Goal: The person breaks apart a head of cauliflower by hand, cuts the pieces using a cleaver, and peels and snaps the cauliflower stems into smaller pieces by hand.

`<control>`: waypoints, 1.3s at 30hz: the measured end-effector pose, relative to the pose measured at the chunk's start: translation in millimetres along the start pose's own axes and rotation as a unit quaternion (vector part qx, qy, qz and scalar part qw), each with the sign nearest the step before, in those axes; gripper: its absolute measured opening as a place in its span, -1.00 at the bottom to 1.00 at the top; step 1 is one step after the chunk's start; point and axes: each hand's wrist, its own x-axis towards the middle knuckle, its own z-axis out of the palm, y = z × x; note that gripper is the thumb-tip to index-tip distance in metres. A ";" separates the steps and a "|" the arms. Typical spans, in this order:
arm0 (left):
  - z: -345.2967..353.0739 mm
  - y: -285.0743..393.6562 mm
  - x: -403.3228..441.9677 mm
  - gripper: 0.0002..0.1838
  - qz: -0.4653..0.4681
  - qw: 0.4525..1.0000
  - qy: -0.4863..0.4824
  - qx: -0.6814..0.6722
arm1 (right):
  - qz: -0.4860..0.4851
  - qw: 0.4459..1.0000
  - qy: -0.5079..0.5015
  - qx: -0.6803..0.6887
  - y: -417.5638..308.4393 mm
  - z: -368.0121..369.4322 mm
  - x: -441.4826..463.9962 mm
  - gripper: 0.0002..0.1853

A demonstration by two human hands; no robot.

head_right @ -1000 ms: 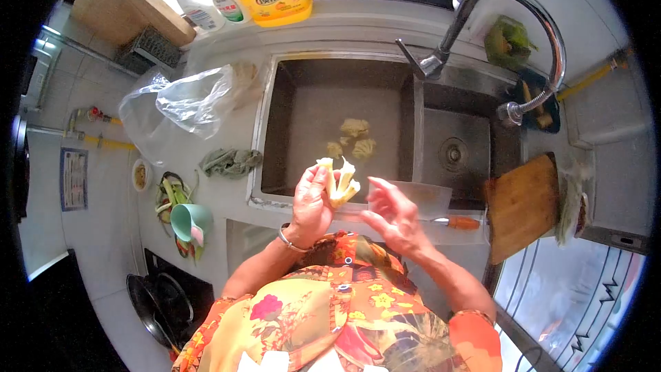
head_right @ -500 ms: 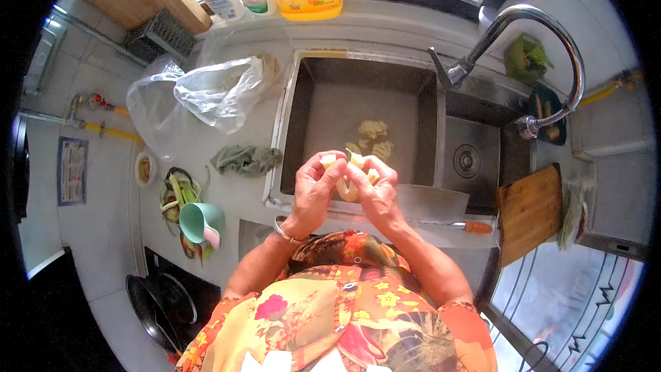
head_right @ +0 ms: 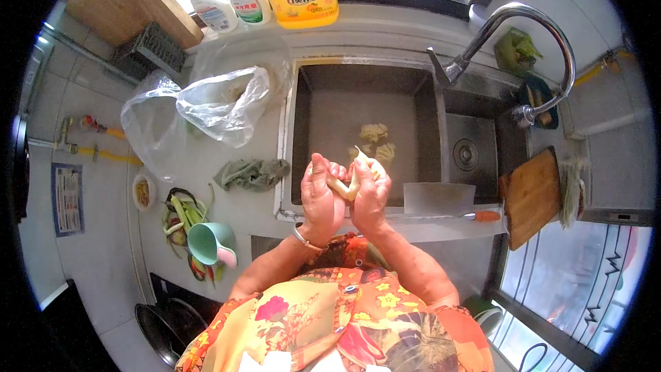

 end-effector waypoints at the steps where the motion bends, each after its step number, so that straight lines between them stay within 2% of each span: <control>1: -4.2 1.7 1.1 -0.68 0.018 0.999 0.026 -0.037 | 0.006 0.999 0.045 0.010 5.6 -0.7 1.5 -0.81; 2: -8.9 3.5 2.7 -0.68 0.036 0.995 0.051 -0.074 | 0.011 0.996 0.089 0.020 8.7 -2.6 2.7 -0.79; 3: -19.0 14.2 9.7 -0.68 0.056 0.993 0.076 -0.072 | 0.055 0.981 0.125 0.138 2.0 -10.8 6.2 -0.76; 4: -18.5 29.6 12.6 -0.65 0.109 0.987 0.092 -0.067 | 0.032 0.975 0.205 0.083 -7.6 -12.9 16.1 -0.81; 6: -19.2 46.5 16.1 -0.69 0.125 0.986 0.052 -0.096 | -0.027 0.998 0.058 -0.016 -11.4 -22.5 15.2 -0.81; 7: -21.5 46.2 17.6 -0.69 0.122 0.987 0.049 -0.096 | -0.014 0.996 0.018 -0.088 -16.7 -15.5 11.0 -0.81; 8: -26.1 44.5 20.9 -0.74 0.075 0.997 -0.005 -0.029 | -0.001 0.987 -0.023 -0.157 -22.4 -5.7 6.4 -0.81; 9: -27.8 45.2 23.9 -0.79 0.030 0.997 -0.059 0.039 | -0.032 0.969 -0.099 -0.223 -25.1 -1.0 5.5 -0.80; 10: -22.6 49.0 22.9 -0.79 0.034 0.997 -0.061 0.039 | -0.046 0.942 -0.191 -0.273 -25.3 -2.7 8.4 -0.81; 12: -11.0 55.3 16.3 -0.77 -0.094 0.973 -0.090 0.190 | -0.026 0.916 -0.248 -0.315 -25.6 -1.8 13.4 -0.81; 13: -17.3 58.0 18.3 -0.69 -0.138 0.946 -0.126 0.266 | -0.003 0.916 -0.255 -0.310 -30.8 0.1 14.8 -0.78; 16: -18.8 51.9 16.0 -0.71 -0.154 0.946 -0.078 0.274 | -0.016 0.890 -0.240 -0.388 -37.2 -2.1 22.7 -0.76; 18: -24.5 40.4 16.9 -0.78 -0.119 0.957 -0.077 0.253 | -0.025 0.905 -0.231 -0.357 -24.3 -6.2 24.9 -0.76; 20: -22.5 33.7 16.9 -0.84 -0.086 0.980 -0.038 0.178 | -0.128 0.890 -0.202 -0.388 -21.0 -4.3 25.9 -0.74; 21: -20.3 31.0 16.9 -0.86 -0.088 0.981 -0.010 0.170 | -0.228 0.832 -0.219 -0.455 -24.0 -4.1 26.5 -0.74; 22: -20.5 32.0 17.6 -0.86 -0.087 0.981 -0.006 0.174 | -0.226 0.834 -0.221 -0.452 -21.6 -4.2 27.9 -0.74; 24: -21.8 34.4 19.3 -0.86 -0.097 0.989 -0.059 0.096 | -0.099 0.924 -0.209 -0.304 -15.7 -4.3 30.4 -0.76; 25: -21.7 32.3 19.5 -0.86 -0.092 0.989 -0.057 0.099 | -0.093 0.936 -0.189 -0.281 -13.4 0.4 27.1 -0.78; 26: -21.8 27.3 18.1 -0.85 -0.061 0.992 -0.036 0.105 | -0.093 0.936 -0.194 -0.278 -11.7 0.4 27.1 -0.78; 28: -19.0 21.3 15.1 -0.84 -0.024 0.993 -0.013 0.112 | -0.213 0.906 -0.133 -0.341 -4.2 -1.4 28.6 -0.79; 32: -15.3 13.9 9.4 -0.80 0.021 0.994 0.008 0.108 | -0.183 0.953 -0.097 -0.221 12.3 -4.5 28.8 -0.82; 34: -14.6 10.6 7.8 -0.80 0.036 0.995 0.035 0.084 | -0.189 0.951 -0.087 -0.227 12.0 1.3 28.9 -0.82; 36: -22.2 7.8 11.0 -0.79 0.042 0.994 0.053 0.082 | -0.215 0.971 -0.016 -0.101 10.3 7.0 36.4 -0.81; 37: -34.6 11.1 14.7 -0.78 0.074 0.993 0.079 0.049 | -0.144 0.989 0.037 -0.029 -1.5 1.6 48.6 -0.79; 38: -44.0 17.1 17.4 -0.77 0.106 0.989 0.105 0.017 | -0.191 0.977 0.068 -0.064 -5.8 -8.2 64.2 -0.77; 39: -51.5 23.2 19.7 -0.76 0.131 0.989 0.064 0.023 | -0.181 0.980 0.039 -0.068 -10.7 -16.9 73.4 -0.76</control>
